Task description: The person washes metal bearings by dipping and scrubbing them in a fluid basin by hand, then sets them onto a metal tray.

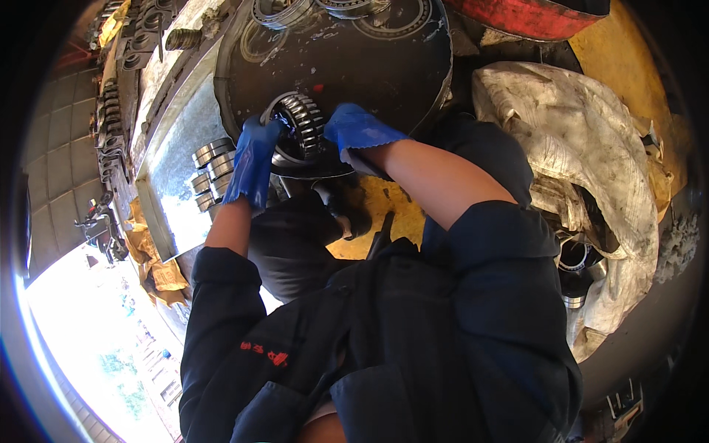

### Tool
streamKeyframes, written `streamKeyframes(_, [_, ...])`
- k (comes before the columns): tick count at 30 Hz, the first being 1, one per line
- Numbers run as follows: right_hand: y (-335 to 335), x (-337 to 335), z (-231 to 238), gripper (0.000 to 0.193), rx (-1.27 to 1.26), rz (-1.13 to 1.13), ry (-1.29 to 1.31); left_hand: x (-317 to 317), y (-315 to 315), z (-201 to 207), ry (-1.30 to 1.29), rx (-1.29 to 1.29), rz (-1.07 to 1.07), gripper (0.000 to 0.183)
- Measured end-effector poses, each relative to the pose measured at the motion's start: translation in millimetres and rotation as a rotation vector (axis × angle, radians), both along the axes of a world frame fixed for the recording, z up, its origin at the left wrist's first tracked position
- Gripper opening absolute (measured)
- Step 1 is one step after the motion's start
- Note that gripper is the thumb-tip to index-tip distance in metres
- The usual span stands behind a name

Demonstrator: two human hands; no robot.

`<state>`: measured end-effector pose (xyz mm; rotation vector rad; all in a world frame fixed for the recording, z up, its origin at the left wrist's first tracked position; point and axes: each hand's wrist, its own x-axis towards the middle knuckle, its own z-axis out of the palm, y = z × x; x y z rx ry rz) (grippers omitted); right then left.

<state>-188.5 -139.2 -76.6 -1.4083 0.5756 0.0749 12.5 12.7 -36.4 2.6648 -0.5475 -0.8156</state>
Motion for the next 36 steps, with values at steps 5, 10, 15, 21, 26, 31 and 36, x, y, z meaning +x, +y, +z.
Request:
streamKeyframes(5, [12, 9, -16, 0.03, 0.148, -0.048, 0.083, -2, -17, -5, -0.185, 0.067, -0.008, 0.07])
streamKeyframes(10, [17, 15, -28, 0.031, 0.203, -0.067, 0.17, 0, 11, -14, 0.153, -0.477, 0.02, 0.051])
streamKeyframes(15, [26, 39, -40, 0.034, 0.047, 0.057, 0.164, -11, 24, 2, 0.677, -0.764, 0.626, 0.052])
streamKeyframes(21, [15, 48, -99, 0.042, -0.056, 0.039, 0.196, 6, 3, -27, 0.851, -0.762, 0.729, 0.048])
streamKeyframes(26, [31, 52, 25, 0.059, -0.207, 0.254, 0.43, 12, 32, -28, 0.183, -0.439, -0.15, 0.05])
streamKeyframes(31, [32, 46, 42, 0.069, -0.311, 0.36, 0.26, -20, 1, 30, 0.293, -0.41, 0.024, 0.05])
streamKeyframes(36, [38, 53, 65, 0.062, -0.216, 0.336, 0.163, 22, 28, -44, 0.318, -0.624, 0.02, 0.042])
